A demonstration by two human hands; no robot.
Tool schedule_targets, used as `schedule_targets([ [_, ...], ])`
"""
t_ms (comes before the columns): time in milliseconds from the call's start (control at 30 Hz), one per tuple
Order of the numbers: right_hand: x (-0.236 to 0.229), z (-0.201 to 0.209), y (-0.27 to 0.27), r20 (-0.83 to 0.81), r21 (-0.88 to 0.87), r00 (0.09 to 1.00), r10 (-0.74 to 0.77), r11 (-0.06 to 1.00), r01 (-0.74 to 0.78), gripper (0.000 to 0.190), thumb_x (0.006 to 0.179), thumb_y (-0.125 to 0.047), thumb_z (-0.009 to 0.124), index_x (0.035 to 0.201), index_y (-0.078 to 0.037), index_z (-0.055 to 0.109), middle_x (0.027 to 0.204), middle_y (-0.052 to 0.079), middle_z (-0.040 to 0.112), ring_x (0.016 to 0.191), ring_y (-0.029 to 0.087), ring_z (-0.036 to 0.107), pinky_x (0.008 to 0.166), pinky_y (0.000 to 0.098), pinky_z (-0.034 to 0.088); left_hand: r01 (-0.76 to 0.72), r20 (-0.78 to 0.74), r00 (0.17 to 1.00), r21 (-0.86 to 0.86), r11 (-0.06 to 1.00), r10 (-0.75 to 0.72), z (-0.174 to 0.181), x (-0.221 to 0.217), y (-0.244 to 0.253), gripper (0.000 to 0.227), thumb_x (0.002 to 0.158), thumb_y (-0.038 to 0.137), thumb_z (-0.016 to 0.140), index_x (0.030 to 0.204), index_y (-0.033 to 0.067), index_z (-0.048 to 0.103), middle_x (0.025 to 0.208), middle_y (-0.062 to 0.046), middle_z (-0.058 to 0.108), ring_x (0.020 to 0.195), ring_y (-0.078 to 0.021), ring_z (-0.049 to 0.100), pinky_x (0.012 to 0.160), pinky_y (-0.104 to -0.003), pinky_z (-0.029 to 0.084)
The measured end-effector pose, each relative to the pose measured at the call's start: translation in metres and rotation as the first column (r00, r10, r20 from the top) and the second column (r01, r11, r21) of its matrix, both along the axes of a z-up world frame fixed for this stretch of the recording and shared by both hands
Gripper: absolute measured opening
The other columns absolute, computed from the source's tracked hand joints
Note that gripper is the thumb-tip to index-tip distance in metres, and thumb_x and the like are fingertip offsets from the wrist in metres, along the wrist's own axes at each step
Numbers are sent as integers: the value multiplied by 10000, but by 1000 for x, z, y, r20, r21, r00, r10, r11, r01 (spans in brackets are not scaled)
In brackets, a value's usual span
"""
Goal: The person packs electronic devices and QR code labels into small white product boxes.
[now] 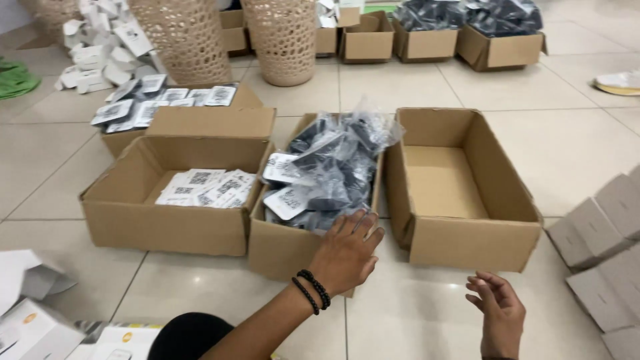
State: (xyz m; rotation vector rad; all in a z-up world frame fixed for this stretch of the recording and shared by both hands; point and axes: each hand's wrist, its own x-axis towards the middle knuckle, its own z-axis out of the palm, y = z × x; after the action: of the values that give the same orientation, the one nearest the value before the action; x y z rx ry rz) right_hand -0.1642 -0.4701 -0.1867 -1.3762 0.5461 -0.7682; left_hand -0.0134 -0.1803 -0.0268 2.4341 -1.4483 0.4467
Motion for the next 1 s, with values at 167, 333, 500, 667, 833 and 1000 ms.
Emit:
schedule_targets([
  [167,1,26,-10,-30,97,999,-24,995,27,246,1016,-109,590,1211,29,645,1080,133,708,969,214,695,821,359,583,-56,139,989,97,994,43,-70,50,-54,508,840,306,711,1285,83,605,1450,-163,493,1391,-348,412,1122,-581,312],
  [333,4,24,-11,-17,162,1000,6,987,-3,249,995,-134,596,1186,14,655,1054,117,716,942,201,692,792,357,585,-133,132,985,194,972,108,-99,68,-56,441,939,330,670,1288,68,606,1197,-119,641,1236,-298,551,1022,-467,443],
  [500,3,32,-8,-14,194,999,31,981,-28,261,984,-160,611,1179,5,669,1051,115,718,949,201,692,803,360,576,-149,193,975,192,970,112,-100,71,-69,428,879,303,711,1223,60,629,1085,-109,655,1133,-280,591,948,-415,486],
  [667,-8,32,-13,12,207,1000,-12,978,9,270,992,-157,611,1198,10,661,1063,122,710,962,214,689,810,367,573,-199,76,979,149,969,190,-79,54,-96,447,849,260,721,1234,54,624,1227,-158,578,1228,-313,514,1023,-469,425],
  [833,-16,17,-39,48,195,997,-64,979,53,268,1010,-147,595,1216,17,648,1082,141,701,991,224,690,832,370,579,-113,-21,993,-9,994,112,-38,32,-148,543,773,245,756,1267,68,620,1345,-194,528,1345,-379,432,1101,-538,345],
  [1000,-8,-62,-101,39,232,998,-54,972,44,292,1099,-101,543,1326,81,567,1188,244,661,1108,348,668,939,536,555,14,56,998,-15,1000,-13,8,20,-190,517,801,299,725,1273,115,623,1449,-175,530,1397,-349,475,1104,-554,422],
])
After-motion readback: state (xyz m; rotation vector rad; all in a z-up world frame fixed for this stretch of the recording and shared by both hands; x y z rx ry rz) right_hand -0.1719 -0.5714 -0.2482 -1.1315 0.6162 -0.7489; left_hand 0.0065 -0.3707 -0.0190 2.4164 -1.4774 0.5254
